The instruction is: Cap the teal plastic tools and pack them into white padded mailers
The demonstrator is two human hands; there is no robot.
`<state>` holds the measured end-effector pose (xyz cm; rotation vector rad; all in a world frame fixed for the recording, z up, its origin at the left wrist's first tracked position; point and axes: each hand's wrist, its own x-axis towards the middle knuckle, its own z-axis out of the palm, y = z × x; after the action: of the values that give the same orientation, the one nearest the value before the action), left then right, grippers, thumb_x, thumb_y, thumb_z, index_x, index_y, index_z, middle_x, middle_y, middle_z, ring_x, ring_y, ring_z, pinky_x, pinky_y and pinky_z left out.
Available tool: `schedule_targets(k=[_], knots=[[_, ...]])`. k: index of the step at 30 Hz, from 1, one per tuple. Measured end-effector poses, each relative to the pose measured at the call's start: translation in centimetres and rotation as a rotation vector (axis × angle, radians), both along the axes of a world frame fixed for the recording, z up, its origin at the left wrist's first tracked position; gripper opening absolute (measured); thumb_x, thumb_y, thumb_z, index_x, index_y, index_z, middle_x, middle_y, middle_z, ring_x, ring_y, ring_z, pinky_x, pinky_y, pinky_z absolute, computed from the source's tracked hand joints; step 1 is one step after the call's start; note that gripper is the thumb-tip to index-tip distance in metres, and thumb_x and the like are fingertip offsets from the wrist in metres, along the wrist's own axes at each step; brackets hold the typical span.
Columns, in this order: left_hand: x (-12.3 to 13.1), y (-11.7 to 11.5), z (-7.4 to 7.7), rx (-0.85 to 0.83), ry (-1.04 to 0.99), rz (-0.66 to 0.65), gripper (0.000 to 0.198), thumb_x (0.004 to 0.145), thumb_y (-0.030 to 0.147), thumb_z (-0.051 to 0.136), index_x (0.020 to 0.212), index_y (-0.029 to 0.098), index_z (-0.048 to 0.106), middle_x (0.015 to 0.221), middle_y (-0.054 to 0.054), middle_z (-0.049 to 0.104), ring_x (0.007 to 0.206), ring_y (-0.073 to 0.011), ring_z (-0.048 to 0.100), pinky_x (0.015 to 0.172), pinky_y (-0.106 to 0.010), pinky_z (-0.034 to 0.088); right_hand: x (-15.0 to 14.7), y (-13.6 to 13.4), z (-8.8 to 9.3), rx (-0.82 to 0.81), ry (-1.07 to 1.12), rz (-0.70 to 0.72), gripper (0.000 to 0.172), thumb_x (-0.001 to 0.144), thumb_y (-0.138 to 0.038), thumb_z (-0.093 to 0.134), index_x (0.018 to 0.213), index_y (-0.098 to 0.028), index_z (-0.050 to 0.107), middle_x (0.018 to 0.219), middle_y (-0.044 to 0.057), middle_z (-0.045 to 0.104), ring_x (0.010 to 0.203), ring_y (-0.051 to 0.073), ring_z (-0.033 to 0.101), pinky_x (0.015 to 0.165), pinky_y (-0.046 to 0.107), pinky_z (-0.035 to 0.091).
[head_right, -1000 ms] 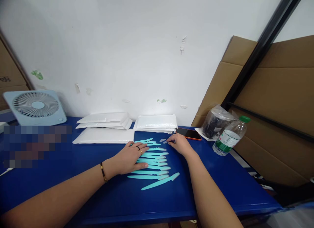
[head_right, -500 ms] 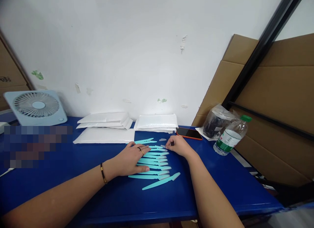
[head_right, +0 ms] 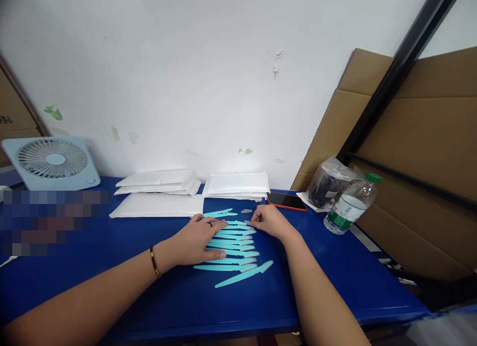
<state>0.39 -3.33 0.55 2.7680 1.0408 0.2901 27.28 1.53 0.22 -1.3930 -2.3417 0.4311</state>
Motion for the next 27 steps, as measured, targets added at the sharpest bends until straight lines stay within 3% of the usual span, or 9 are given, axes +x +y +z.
schedule_targets(k=[16,18,22,27], knots=[[-0.3,0.4,0.1,-0.06,-0.051,0.03,0.073,0.08,0.067,0.032,0.137,0.022,0.029,0.124,-0.01,0.053,0.116,-0.0269,0.042,0.094,-0.041,0.026,-0.6,-0.3,0.4,0.11,-0.134,0.009,0.01,0.071,-0.023,0.062,0.063,-0.019,0.068,0.07,0.002,0.062,0.061,0.013,0.055,0.054,0.022,0.037],[-0.2,0.7,0.1,-0.04,-0.05,0.039,0.064,0.085,0.061,0.03,0.135,0.022,0.032,0.12,-0.009,0.055,0.114,-0.0255,0.044,0.092,-0.039,0.029,-0.8,-0.3,0.4,0.1,-0.118,0.012,0.01,0.072,-0.024,0.062,0.065,-0.02,0.069,0.071,0.002,0.062,0.062,0.013,0.056,0.055,0.022,0.038],[0.3,1.9,-0.6,0.052,-0.02,0.122,0.042,0.094,0.035,0.022,0.126,0.022,0.046,0.094,-0.007,0.066,0.095,-0.0214,0.055,0.083,-0.035,0.035,-0.6,-0.3,0.2,0.03,-0.046,0.019,0.012,0.074,-0.026,0.06,0.07,-0.021,0.071,0.074,0.002,0.063,0.063,0.013,0.057,0.057,0.022,0.04],[0.6,3.1,-1.3,0.109,0.014,0.171,0.041,0.091,0.021,0.025,0.122,0.021,0.052,0.084,-0.008,0.067,0.088,-0.0216,0.057,0.076,-0.032,0.04,-0.4,0.0,-0.3,-0.011,0.016,-0.013,0.009,0.071,-0.025,0.063,0.068,-0.02,0.07,0.072,0.001,0.063,0.063,0.013,0.057,0.058,0.022,0.041]])
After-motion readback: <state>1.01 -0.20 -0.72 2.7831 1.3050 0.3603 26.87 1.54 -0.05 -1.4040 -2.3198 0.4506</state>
